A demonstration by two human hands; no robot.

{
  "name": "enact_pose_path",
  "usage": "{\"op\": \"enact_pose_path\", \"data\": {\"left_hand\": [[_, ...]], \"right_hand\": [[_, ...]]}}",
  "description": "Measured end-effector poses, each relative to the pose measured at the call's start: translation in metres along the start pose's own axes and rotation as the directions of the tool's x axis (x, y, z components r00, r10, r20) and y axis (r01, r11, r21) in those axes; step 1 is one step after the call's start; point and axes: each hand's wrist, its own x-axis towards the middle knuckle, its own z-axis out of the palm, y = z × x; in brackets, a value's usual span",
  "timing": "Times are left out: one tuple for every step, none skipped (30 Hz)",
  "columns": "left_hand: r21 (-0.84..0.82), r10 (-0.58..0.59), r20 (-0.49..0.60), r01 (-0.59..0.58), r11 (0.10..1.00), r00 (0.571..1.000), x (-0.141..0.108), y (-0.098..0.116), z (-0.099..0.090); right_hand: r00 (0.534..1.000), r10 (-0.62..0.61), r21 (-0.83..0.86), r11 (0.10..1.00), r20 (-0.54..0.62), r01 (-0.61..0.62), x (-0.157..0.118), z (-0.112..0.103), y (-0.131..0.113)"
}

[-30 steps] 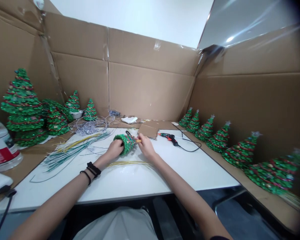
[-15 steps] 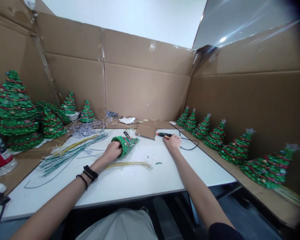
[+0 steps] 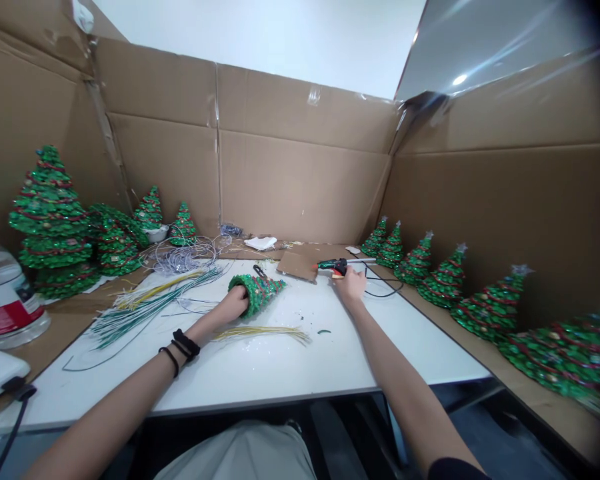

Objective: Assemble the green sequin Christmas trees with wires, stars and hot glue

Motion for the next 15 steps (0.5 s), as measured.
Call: {"op": "enact_pose_path", "data": {"left_hand": [[-0.001,-0.008,0.008,0.008,1.0,1.0,0.0,0.0001,-0.0007],[-0.004,-0.017,0.016,0.017,1.0,1.0,0.0,0.0001,-0.0013],[-0.01,-0.024,0.023,0.024,1.0,0.999,0.0,0.0001,-0.0017],[-0.017,-0.029,0.025,0.029,0.999,0.999,0.0,-0.0001,-0.0021],[-0.023,-0.034,0.022,0.034,0.999,0.999,0.0,-0.0003,-0.0023],[-0.03,-0.041,0.017,0.041,0.999,0.999,0.0,-0.0005,-0.0023],[-0.038,-0.049,0.013,0.049,0.998,0.999,0.0,-0.0007,-0.0022],[-0.048,-0.06,0.01,0.06,0.997,0.998,-0.0001,-0.0008,-0.0022],[-0.06,-0.073,0.01,0.073,0.996,0.997,-0.0002,-0.0007,-0.0021],[-0.07,-0.089,0.012,0.09,0.994,0.996,-0.0004,-0.0005,-0.002],[-0.076,-0.106,0.013,0.107,0.991,0.994,-0.0007,-0.0001,-0.0021],[-0.079,-0.122,0.013,0.123,0.989,0.992,-0.0011,0.0005,-0.0022],[-0.078,-0.135,0.011,0.136,0.988,0.991,-0.0014,0.0012,-0.0023],[-0.077,-0.145,0.008,0.145,0.986,0.989,-0.0017,0.002,-0.0026],[-0.075,-0.15,0.004,0.15,0.986,0.989,-0.0019,0.0028,-0.0028]], "right_hand": [[1.0,-0.018,-0.003,1.0,-0.006,0.018,-0.001,0.0004,-0.0007],[0.999,-0.031,-0.006,0.999,-0.013,0.031,-0.0019,0.0005,-0.0009],[0.999,-0.038,-0.01,0.999,-0.022,0.038,-0.0027,0.0002,-0.0006],[0.999,-0.038,-0.014,0.999,-0.031,0.038,-0.0032,-0.0002,-0.0002],[0.998,-0.032,-0.016,0.999,-0.044,0.032,-0.0035,-0.0005,0.0004],[0.998,-0.024,-0.016,1.0,-0.064,0.023,-0.0035,-0.0005,0.0009],[0.996,-0.019,-0.012,1.0,-0.085,0.018,-0.0033,-0.0001,0.0013],[0.995,-0.018,-0.006,1.0,-0.102,0.017,-0.003,0.0007,0.0015],[0.994,-0.018,-0.002,1.0,-0.109,0.018,-0.0028,0.0018,0.0017],[0.994,-0.017,0.0,1.0,-0.107,0.017,-0.0026,0.003,0.0019],[0.995,-0.011,0.0,1.0,-0.098,0.011,-0.0025,0.004,0.0021],[0.997,0.001,-0.005,1.0,-0.083,-0.001,-0.0025,0.0046,0.0022],[0.997,0.017,-0.006,1.0,-0.076,-0.017,-0.0025,0.0047,0.0023],[0.996,0.03,0.003,1.0,-0.084,-0.029,-0.0024,0.004,0.0019],[0.994,0.03,0.028,0.999,-0.103,-0.027,-0.0024,0.0025,0.0007]]}}
